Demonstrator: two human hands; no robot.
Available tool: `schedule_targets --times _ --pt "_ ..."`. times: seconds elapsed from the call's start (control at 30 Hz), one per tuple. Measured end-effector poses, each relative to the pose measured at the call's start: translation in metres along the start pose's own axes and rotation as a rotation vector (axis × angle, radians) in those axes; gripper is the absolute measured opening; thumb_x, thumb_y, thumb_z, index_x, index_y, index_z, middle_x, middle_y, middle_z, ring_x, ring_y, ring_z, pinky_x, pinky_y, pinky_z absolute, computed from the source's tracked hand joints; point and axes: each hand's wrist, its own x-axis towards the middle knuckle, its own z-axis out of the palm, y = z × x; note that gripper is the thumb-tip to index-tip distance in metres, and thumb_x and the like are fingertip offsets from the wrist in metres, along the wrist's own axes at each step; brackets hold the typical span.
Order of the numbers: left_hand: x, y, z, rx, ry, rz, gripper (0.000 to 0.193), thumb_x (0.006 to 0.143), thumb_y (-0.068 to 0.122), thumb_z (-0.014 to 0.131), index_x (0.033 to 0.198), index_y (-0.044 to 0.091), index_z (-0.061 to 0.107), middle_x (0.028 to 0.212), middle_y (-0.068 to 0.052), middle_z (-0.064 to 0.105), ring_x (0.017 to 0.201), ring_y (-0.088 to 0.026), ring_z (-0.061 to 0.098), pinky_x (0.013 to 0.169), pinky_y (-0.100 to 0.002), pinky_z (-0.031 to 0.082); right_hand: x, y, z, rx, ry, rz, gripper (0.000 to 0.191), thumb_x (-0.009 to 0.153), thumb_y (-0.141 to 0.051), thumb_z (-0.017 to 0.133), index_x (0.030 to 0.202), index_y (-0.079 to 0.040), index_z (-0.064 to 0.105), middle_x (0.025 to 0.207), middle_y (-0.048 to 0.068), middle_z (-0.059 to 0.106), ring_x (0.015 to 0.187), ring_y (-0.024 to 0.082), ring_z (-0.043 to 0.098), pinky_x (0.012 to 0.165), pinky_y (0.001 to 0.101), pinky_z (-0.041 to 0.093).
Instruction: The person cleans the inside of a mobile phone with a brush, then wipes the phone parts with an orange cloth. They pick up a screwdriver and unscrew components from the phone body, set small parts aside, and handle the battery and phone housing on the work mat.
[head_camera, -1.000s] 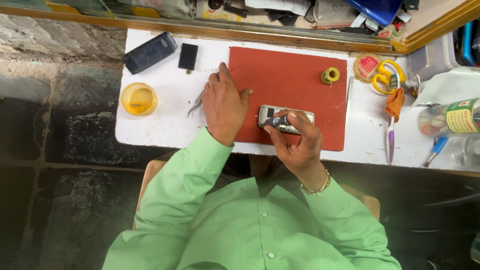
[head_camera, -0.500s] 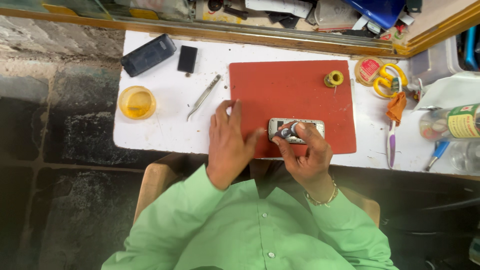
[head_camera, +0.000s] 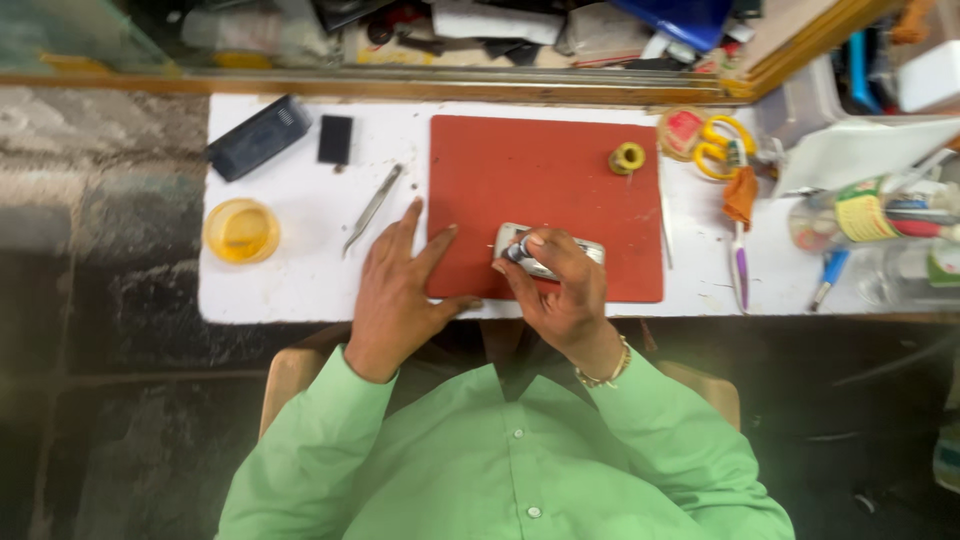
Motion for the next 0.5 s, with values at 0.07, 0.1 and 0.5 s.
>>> schedule_targets --times 0.07,0.1,0.5 --pt "0.0 -0.007 0.0 0.009 0.041 0.031 0.08 0.068 0.044 0.091 0.134 0.008 0.064 0.155 -0.026 0.042 0.135 -0.046 0.046 0.112 -0.053 0.039 -0.001 0.002 -0.002 0.185 0.053 0.081 0.066 0.094 0.011 0.075 0.143 -0.012 0.038 0.113 0.018 0.064 0.096 0.027 0.071 0.083 0.0336 0.063" --pt "-0.002 -0.009 -0.001 0.013 0.052 0.04 0.079 0.069 0.043 0.09 0.135 0.008 0.065 0.154 -0.026 0.044 0.134 -0.046 0.046 0.111 -0.053 0.039 -0.003 0.003 -0.006 0.274 0.084 0.12 0.064 0.097 0.013 0.072 0.145 -0.011 0.037 0.115 0.016 0.063 0.096 0.026 0.07 0.085 0.0324 0.063" --pt "-0.01 -0.022 -0.001 0.099 0.072 0.051 0.071 0.075 0.045 0.083 0.131 0.005 0.068 0.148 -0.018 0.057 0.136 -0.041 0.05 0.111 -0.051 0.042 -0.048 0.013 -0.097 -0.474 0.077 0.857 0.036 0.09 -0.003 0.065 0.126 -0.002 0.059 0.079 0.018 0.064 0.069 0.031 0.066 0.065 0.0422 0.052"
